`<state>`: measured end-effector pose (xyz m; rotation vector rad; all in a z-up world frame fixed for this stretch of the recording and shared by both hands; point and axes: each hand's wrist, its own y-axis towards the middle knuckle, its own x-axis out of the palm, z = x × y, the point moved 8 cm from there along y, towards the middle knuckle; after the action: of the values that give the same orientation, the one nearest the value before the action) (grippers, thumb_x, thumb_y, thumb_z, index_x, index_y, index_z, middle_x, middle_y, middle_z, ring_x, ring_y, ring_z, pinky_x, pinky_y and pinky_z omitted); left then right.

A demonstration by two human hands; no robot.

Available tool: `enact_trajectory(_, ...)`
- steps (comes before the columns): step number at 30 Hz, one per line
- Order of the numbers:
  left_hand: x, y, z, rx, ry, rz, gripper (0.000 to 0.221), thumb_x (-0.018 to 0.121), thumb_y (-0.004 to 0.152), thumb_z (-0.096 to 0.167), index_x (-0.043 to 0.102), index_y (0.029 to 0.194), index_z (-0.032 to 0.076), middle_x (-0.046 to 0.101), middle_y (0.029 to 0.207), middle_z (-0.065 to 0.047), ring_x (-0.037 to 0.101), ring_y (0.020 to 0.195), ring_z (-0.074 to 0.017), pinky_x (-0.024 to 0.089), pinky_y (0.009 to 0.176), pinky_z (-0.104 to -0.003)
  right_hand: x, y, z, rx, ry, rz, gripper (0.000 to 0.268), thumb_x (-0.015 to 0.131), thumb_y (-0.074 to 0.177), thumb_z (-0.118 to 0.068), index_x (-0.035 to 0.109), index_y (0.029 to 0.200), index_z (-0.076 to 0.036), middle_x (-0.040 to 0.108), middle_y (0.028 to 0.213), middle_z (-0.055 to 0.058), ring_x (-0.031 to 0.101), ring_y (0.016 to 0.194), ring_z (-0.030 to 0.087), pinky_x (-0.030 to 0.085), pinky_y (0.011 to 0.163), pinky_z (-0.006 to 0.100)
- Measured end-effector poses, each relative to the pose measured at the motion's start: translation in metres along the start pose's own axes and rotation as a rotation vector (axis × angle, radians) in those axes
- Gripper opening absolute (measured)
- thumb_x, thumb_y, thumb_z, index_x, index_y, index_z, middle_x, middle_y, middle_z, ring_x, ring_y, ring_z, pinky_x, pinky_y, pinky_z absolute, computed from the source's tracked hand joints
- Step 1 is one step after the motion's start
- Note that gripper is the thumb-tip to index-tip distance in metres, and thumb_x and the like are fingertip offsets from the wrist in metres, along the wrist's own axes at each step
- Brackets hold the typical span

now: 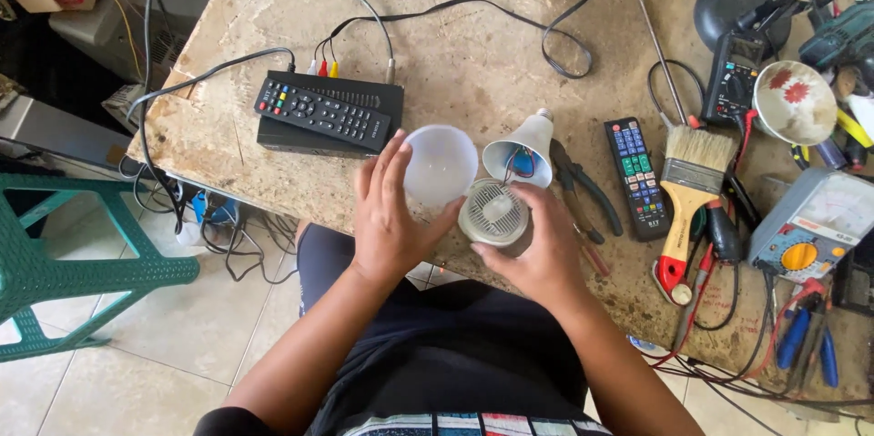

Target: Disassembling and inspecting the internal components of an LED bulb at a repair bench.

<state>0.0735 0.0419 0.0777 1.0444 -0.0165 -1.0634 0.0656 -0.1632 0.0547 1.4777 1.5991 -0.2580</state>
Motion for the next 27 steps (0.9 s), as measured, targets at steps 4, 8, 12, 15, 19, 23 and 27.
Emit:
enact_trajectory(4, 0.029, 0.030, 0.001, -0.047, 0.111, -0.154, 0.091, 0.095, 0.071, 0.029, 0.049, 0.142, -0.005, 0.060, 0.130, -0.031, 0.063, 0.109, -0.0449, 0.054, 0.092, -0.052, -0.013, -0.006, 0.022, 0.105, 0.151, -0.055, 0.086, 0.093, 0.063, -0.036, 0.055, 0.132, -0.001, 0.065, 0.128, 0.020, 0.065, 0.117, 0.038, 0.046, 0.104, 0.048)
enact_trajectory(8, 0.074, 0.038, -0.025, -0.128, 0.248, -0.353, 0.097, 0.092, 0.073, 0.037, 0.042, 0.148, 0.000, 0.057, 0.133, -0.028, 0.061, 0.114, -0.0417, 0.057, 0.091, -0.047, -0.016, -0.015, 0.027, 0.183, 0.278, -0.064, 0.087, 0.092, 0.065, -0.034, 0.052, 0.135, -0.001, 0.062, 0.129, 0.023, 0.063, 0.119, 0.042, 0.047, 0.103, 0.052)
enact_trajectory(12, 0.086, 0.036, -0.031, -0.128, 0.322, -0.361, 0.092, 0.088, 0.076, 0.033, 0.042, 0.148, 0.000, 0.048, 0.142, -0.032, 0.056, 0.120, -0.0469, 0.057, 0.096, -0.052, -0.007, -0.022, 0.036, 0.449, 0.669, -0.141, 0.080, 0.074, 0.079, -0.042, 0.045, 0.140, 0.002, 0.059, 0.128, 0.031, 0.062, 0.116, 0.044, 0.050, 0.101, 0.057)
enact_trajectory(15, 0.066, 0.040, -0.003, -0.048, 0.257, -0.261, 0.080, 0.084, 0.078, 0.019, 0.046, 0.145, -0.004, 0.042, 0.147, -0.034, 0.047, 0.131, -0.0524, 0.047, 0.107, -0.057, 0.003, -0.025, 0.049, 0.556, 0.938, -0.145, 0.073, 0.063, 0.088, -0.046, 0.042, 0.141, -0.001, 0.059, 0.133, 0.027, 0.061, 0.119, 0.039, 0.051, 0.101, 0.052)
enact_trajectory(19, 0.052, 0.011, 0.031, 0.090, -0.204, -0.227, 0.069, 0.064, 0.079, 0.003, 0.046, 0.145, 0.001, 0.043, 0.145, -0.027, 0.041, 0.138, -0.0451, 0.036, 0.119, -0.055, 0.007, -0.017, 0.047, 0.614, 1.262, -0.154, 0.065, 0.054, 0.091, -0.053, 0.048, 0.135, -0.007, 0.066, 0.128, 0.023, 0.067, 0.111, 0.034, 0.057, 0.092, 0.049)
enact_trajectory(23, 0.057, -0.023, 0.041, 0.005, -0.412, -0.305, 0.079, 0.079, 0.080, 0.038, 0.048, 0.145, 0.005, 0.050, 0.136, -0.020, 0.051, 0.126, -0.0411, 0.045, 0.109, -0.055, 0.017, -0.015, 0.047, 0.699, 1.335, -0.207, 0.073, 0.044, 0.093, -0.062, 0.051, 0.138, -0.005, 0.070, 0.119, 0.023, 0.071, 0.097, 0.034, 0.062, 0.081, 0.049)
enact_trajectory(27, 0.068, -0.031, 0.031, -0.065, -0.405, -0.297, 0.104, 0.094, 0.070, 0.043, 0.042, 0.150, 0.003, 0.050, 0.135, -0.020, 0.058, 0.116, -0.0370, 0.053, 0.101, -0.049, 0.019, -0.010, 0.038, 0.735, 1.442, -0.222, 0.067, 0.030, 0.102, -0.059, 0.052, 0.137, -0.006, 0.070, 0.110, 0.021, 0.070, 0.090, 0.030, 0.061, 0.077, 0.044)
